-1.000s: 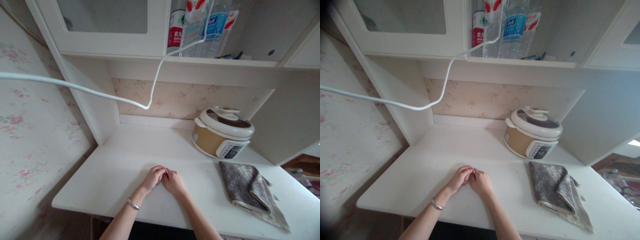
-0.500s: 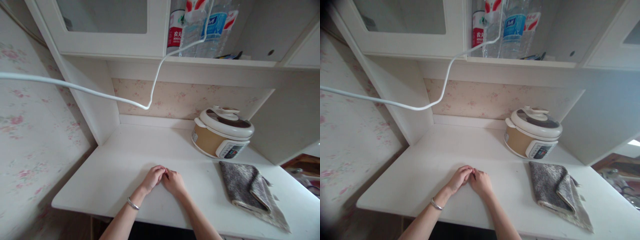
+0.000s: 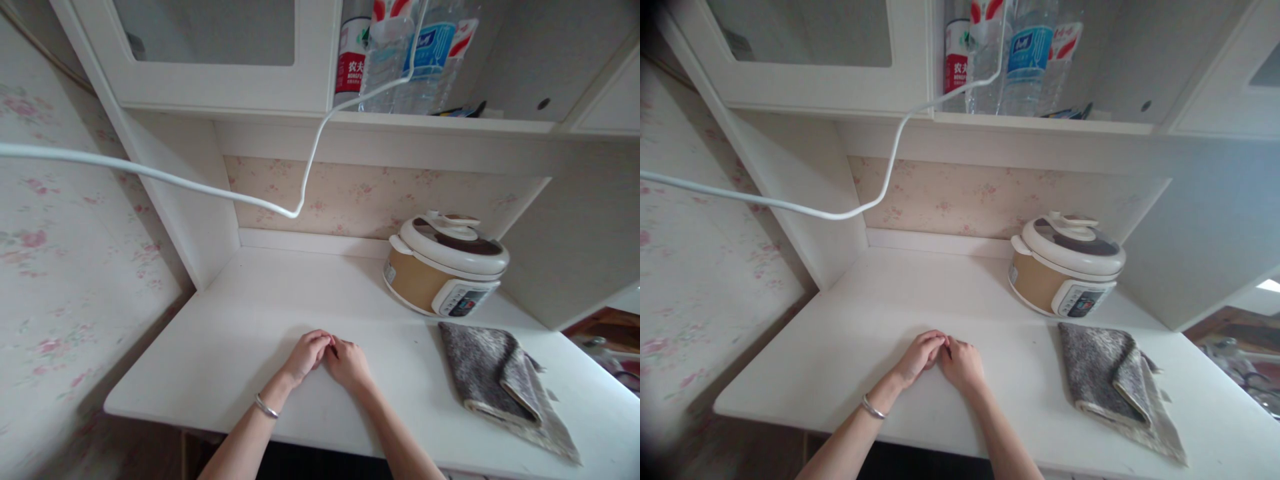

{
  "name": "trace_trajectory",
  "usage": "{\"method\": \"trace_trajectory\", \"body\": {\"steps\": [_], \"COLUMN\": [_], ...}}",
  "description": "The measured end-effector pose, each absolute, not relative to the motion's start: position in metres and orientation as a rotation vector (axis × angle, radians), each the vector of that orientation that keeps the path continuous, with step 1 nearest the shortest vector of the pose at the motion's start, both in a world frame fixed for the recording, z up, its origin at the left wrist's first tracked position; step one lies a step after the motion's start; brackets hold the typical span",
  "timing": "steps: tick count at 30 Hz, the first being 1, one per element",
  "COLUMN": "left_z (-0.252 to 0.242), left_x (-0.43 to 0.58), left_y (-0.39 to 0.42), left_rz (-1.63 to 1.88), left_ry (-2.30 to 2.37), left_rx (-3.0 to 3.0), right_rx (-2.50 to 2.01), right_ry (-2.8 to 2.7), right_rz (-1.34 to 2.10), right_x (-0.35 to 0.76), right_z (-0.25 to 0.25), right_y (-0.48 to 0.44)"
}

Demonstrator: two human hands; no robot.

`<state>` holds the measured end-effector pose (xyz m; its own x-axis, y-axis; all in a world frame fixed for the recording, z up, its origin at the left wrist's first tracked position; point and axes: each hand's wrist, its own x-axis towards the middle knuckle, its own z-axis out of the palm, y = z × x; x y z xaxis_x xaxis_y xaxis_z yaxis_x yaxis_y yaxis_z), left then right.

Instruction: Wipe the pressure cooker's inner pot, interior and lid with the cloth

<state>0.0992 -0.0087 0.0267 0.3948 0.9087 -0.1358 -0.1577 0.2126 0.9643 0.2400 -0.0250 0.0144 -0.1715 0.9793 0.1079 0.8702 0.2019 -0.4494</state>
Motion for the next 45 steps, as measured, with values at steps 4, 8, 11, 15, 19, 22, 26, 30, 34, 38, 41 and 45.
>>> {"method": "trace_trajectory", "body": {"steps": [4, 8, 11, 15, 19, 22, 26, 30, 34, 38, 41, 45], "left_z": [0.0256, 0.027, 0.0275, 0.0289, 0.0314, 0.0315, 0.0295, 0.0285, 0.0289, 0.0286, 0.0274, 0.0261], "left_x": [0.0989, 0.0991, 0.0991, 0.0991, 0.0992, 0.0993, 0.0994, 0.0992, 0.0988, 0.099, 0.0991, 0.0985], "left_y": [-0.0089, -0.0085, -0.0084, -0.009, -0.0096, -0.0098, -0.0095, -0.0093, -0.0089, -0.0082, -0.008, -0.0082], "left_rz": [0.891, 0.882, 0.88, 0.876, 0.87, 0.879, 0.889, 0.884, 0.879, 0.872, 0.881, 0.881], "left_ry": [0.871, 0.876, 0.87, 0.873, 0.878, 0.879, 0.868, 0.863, 0.871, 0.881, 0.878, 0.866], "left_rx": [1.11, 1.111, 1.106, 1.097, 1.078, 1.08, 1.087, 1.082, 1.09, 1.092, 1.096, 1.098], "right_rx": [-1.72, -1.717, -1.714, -1.705, -1.704, -1.704, -1.704, -1.704, -1.702, -1.698, -1.709, -1.711], "right_ry": [-2.112, -2.114, -2.112, -2.109, -2.106, -2.11, -2.111, -2.114, -2.114, -2.116, -2.115, -2.114], "right_rz": [0.39, 0.389, 0.386, 0.386, 0.387, 0.384, 0.379, 0.371, 0.368, 0.374, 0.374, 0.376], "right_x": [0.2404, 0.2403, 0.2403, 0.2405, 0.2406, 0.2405, 0.2406, 0.2409, 0.2407, 0.2405, 0.2403, 0.24], "right_z": [0.0111, 0.0082, 0.0079, 0.0095, 0.0111, 0.011, 0.0091, 0.0074, 0.0079, 0.0099, 0.0112, 0.0122], "right_y": [-0.0243, -0.0229, -0.0224, -0.0233, -0.0245, -0.0245, -0.0241, -0.024, -0.0233, -0.0236, -0.0243, -0.0249]}}
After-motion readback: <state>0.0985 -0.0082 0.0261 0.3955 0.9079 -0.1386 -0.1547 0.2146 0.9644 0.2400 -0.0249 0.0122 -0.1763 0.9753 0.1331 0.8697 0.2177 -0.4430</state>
